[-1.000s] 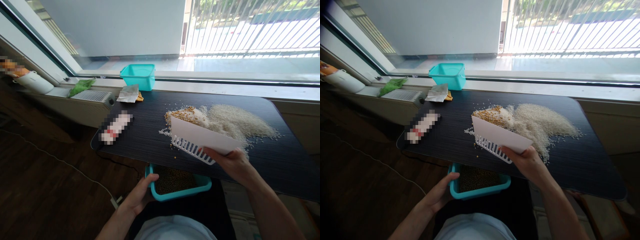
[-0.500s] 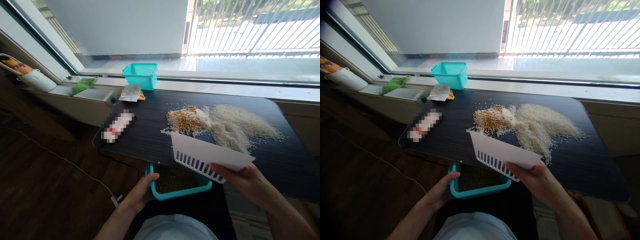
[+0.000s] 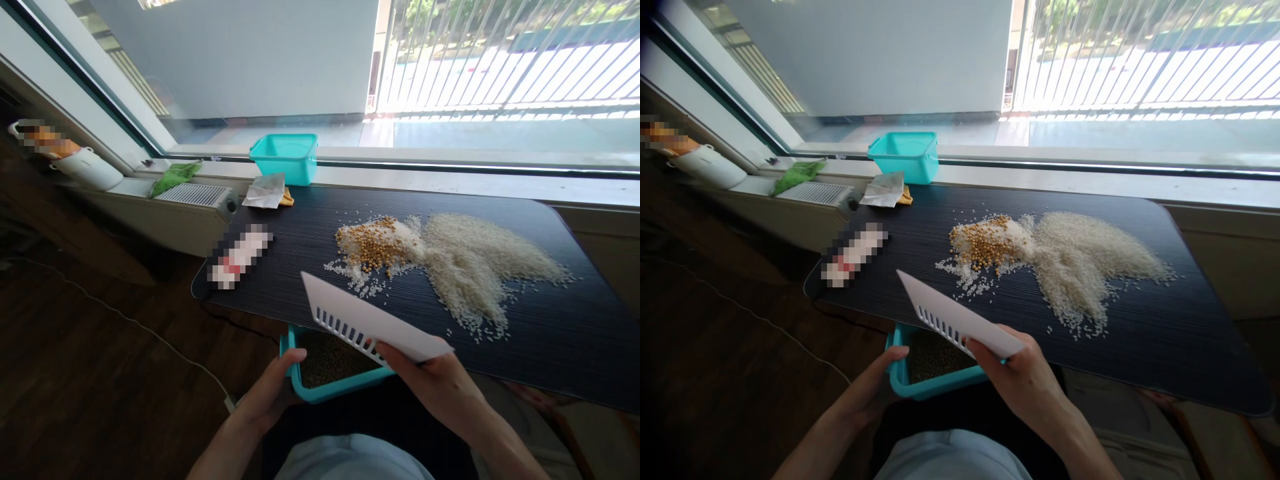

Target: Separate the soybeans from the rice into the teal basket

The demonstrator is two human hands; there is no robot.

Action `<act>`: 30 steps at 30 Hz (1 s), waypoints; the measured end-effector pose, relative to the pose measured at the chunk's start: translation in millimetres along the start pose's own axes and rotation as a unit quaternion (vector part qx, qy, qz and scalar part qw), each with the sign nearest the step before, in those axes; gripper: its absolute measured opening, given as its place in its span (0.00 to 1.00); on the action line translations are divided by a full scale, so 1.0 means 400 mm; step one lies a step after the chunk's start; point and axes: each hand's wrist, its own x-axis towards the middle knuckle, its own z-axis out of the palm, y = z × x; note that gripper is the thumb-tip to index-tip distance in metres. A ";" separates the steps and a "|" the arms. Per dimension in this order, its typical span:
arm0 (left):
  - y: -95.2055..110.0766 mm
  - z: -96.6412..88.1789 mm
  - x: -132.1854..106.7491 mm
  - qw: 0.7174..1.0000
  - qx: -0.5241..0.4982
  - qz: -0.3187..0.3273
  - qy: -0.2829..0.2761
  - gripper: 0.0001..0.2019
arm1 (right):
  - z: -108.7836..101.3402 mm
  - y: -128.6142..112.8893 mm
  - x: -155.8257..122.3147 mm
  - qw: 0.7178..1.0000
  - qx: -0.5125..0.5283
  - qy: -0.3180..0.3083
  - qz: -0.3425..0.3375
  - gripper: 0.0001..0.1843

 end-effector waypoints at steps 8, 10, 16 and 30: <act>-0.026 0.044 0.027 0.998 -0.010 -0.038 -0.044 0.25 | -0.140 0.022 -0.009 0.931 -0.072 0.346 0.088 0.15; -0.035 0.053 0.032 0.997 -0.028 -0.047 -0.054 0.25 | -0.158 0.025 0.007 0.931 -0.074 0.343 0.097 0.14; -0.043 0.076 0.030 0.996 -0.033 -0.064 -0.050 0.24 | -0.188 0.038 0.056 0.954 -0.062 0.264 0.125 0.20; -0.037 0.085 0.028 0.998 0.004 -0.059 -0.037 0.24 | -0.244 0.026 0.051 0.978 -0.087 0.168 0.084 0.20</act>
